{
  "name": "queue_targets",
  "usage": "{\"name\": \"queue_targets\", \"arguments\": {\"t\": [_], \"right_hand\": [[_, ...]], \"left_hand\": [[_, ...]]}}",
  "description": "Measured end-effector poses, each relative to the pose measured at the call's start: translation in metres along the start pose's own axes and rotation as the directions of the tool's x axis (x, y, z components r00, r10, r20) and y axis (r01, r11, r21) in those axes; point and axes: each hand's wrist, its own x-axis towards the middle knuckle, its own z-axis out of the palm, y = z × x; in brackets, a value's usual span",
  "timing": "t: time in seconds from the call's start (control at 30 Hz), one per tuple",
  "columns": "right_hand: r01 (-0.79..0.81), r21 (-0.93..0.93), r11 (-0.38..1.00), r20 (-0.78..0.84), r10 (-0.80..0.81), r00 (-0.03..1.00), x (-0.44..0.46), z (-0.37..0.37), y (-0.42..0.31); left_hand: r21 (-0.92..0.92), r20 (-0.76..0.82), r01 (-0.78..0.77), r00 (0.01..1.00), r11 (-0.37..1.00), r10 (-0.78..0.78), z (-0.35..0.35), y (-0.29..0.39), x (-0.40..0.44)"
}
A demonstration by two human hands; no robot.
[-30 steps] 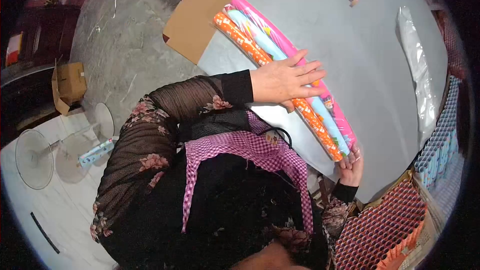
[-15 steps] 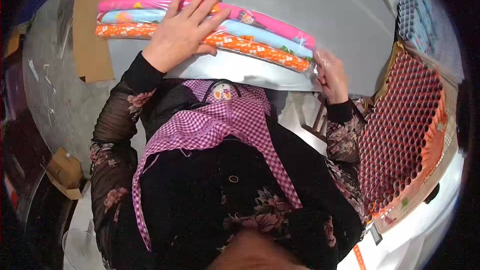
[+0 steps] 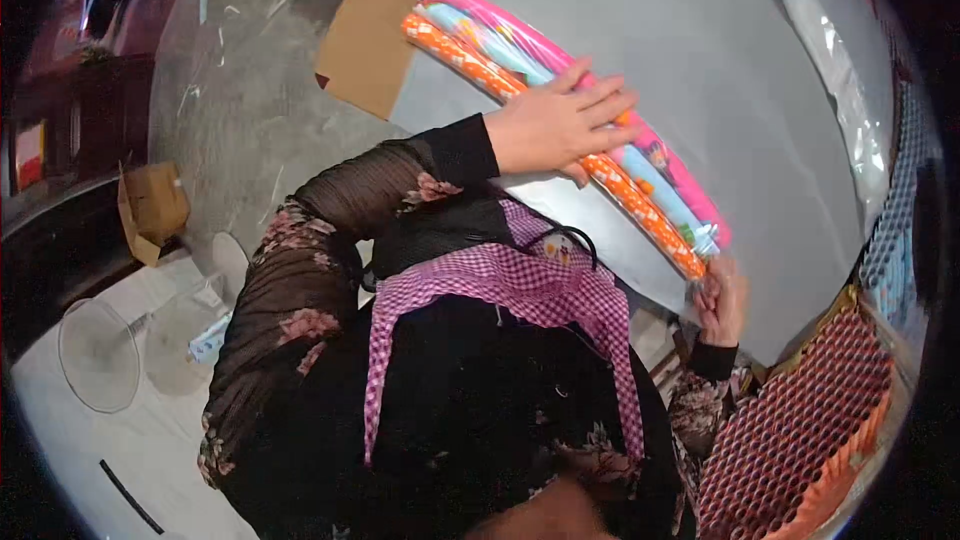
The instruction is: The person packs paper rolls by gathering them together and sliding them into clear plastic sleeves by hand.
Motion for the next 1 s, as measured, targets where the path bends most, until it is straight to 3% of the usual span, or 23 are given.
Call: {"name": "queue_targets", "arguments": {"t": [0.07,0.13,0.27,0.3,0.33,0.4,0.43,0.47,0.5,0.53,0.57,0.6,0.67,0.73,0.8,0.83,1.0], "right_hand": [[0.003,-0.005,1.0,0.075,-0.002,0.997,0.007,-0.003,0.004],[-0.073,0.085,0.994,0.007,0.072,0.997,0.008,-0.002,0.002],[-0.185,0.27,0.945,0.083,0.168,0.982,0.02,-0.013,0.009],[-0.186,0.25,0.95,-0.044,0.203,0.978,0.021,-0.009,0.007],[-0.187,0.249,0.95,-0.047,0.205,0.978,0.024,-0.01,0.008],[-0.198,0.276,0.94,0.123,0.17,0.978,0.024,-0.022,0.014],[-0.216,0.102,0.971,-0.33,0.238,0.914,-0.003,0.048,-0.019],[-0.141,0.064,0.988,-0.351,0.154,0.923,-0.01,0.044,-0.013],[-0.121,0.037,0.992,-0.075,0.124,0.989,0.003,-0.002,0.004],[-0.061,0.061,0.996,0.153,0.051,0.987,0.006,-0.019,0.011],[0.053,-0.017,0.998,-0.065,-0.054,0.996,-0.012,0.021,-0.004],[0.059,-0.104,0.993,-0.088,-0.068,0.994,-0.006,0.016,-0.006],[0.079,-0.115,0.99,-0.192,-0.1,0.976,-0.002,0.011,-0.006],[0.133,-0.104,0.986,-0.162,-0.149,0.976,-0.006,0.01,-0.007],[0.099,-0.15,0.984,-0.187,-0.127,0.974,0.001,0.013,-0.009],[0.083,-0.036,0.996,-0.164,-0.087,0.983,0.006,0.011,-0.009],[0.054,-0.042,0.998,-0.11,-0.058,0.992,0.009,0.011,-0.017]], "left_hand": [[0.046,-0.021,-0.006,1.0,0.999,0.007,-0.002,-0.003,-0.004],[0.03,-0.038,-0.001,0.999,1.0,0.002,-0.002,-0.002,-0.004],[0.041,-0.031,-0.006,1.0,0.999,0.007,-0.001,-0.003,-0.005],[0.04,-0.016,-0.003,1.0,0.999,0.003,-0.003,-0.002,-0.004],[0.037,-0.016,-0.002,1.0,0.999,0.003,-0.003,-0.003,-0.005],[0.005,-0.037,-0.016,0.999,1.0,0.016,0.002,-0.005,-0.005],[-0.001,-0.011,0.002,1.0,1.0,-0.002,0.006,-0.006,-0.005],[-0.011,0.026,0.008,1.0,1.0,-0.008,0.001,-0.004,-0.004],[-0.045,-0.001,0.006,1.0,0.999,-0.006,0.001,-0.005,-0.006],[-0.02,-0.016,0.004,1.0,1.0,-0.005,0.008,-0.005,-0.006],[-0.022,-0.011,0.023,1.0,0.999,-0.024,0.014,-0.005,-0.006],[0.093,0.008,0.005,1.0,0.996,-0.006,0.003,-0.001,-0.004],[0.101,-0.007,-0.008,1.0,0.995,0.008,0.004,0.0,-0.004],[0.139,0.004,0.004,1.0,0.99,-0.004,0.0,0.005,-0.001],[0.149,0.001,-0.01,1.0,0.989,0.01,0.0,0.005,0.0],[0.164,0.005,-0.004,1.0,0.986,0.003,0.0,0.004,0.0],[0.144,0.0,0.007,1.0,0.99,-0.007,0.001,0.006,-0.001]]}}
